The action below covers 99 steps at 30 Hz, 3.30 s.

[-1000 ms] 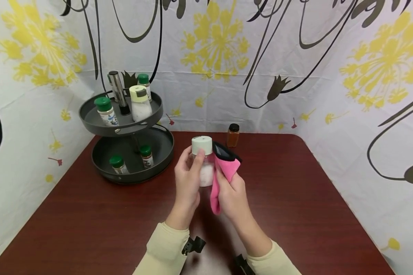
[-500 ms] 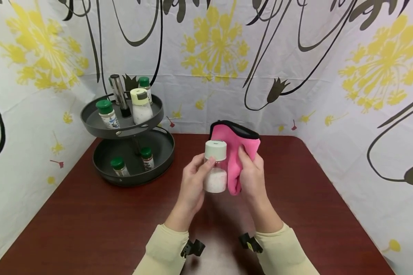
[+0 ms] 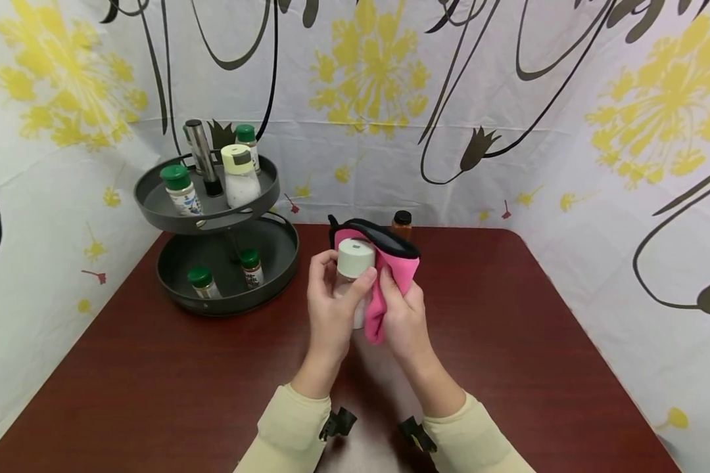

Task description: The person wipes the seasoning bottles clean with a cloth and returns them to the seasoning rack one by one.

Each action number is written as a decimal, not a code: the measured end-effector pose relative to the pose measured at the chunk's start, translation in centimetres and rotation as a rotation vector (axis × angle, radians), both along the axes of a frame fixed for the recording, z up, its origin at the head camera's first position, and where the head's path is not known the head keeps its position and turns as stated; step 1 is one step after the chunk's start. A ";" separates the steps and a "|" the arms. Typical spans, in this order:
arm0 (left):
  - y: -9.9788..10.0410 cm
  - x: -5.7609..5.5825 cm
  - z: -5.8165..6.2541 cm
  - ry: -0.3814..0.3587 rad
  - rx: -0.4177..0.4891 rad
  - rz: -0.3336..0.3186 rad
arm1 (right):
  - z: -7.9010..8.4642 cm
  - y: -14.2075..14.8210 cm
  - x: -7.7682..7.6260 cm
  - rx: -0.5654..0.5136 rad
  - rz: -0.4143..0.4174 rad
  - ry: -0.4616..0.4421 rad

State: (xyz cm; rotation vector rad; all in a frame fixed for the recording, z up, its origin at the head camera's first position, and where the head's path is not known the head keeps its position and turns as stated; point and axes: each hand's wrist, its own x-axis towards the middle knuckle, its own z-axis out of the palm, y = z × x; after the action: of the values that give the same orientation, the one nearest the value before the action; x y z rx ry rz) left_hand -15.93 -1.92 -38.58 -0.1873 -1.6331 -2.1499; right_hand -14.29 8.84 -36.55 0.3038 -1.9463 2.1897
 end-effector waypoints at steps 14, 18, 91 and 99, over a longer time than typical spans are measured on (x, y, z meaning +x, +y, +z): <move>-0.8 -0.5 -0.5 -0.071 0.060 0.053 | -1.7 1.6 -0.1 0.090 -0.057 -0.174; -0.4 -0.2 -0.9 -0.046 0.007 0.054 | 0.1 2.0 -1.2 -0.007 -0.134 -0.065; 1.0 0.7 -1.2 -0.063 -0.051 0.075 | 1.6 0.8 -0.3 0.193 -0.130 0.030; 0.3 0.0 -0.4 -0.104 0.076 0.072 | -1.1 -0.1 0.7 0.220 -0.113 -0.014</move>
State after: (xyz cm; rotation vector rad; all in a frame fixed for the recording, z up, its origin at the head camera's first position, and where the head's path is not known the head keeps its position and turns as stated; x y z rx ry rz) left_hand -15.94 -1.66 -38.93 0.0062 -1.5857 -2.1954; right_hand -13.58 8.77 -37.65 0.2047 -2.1591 1.9178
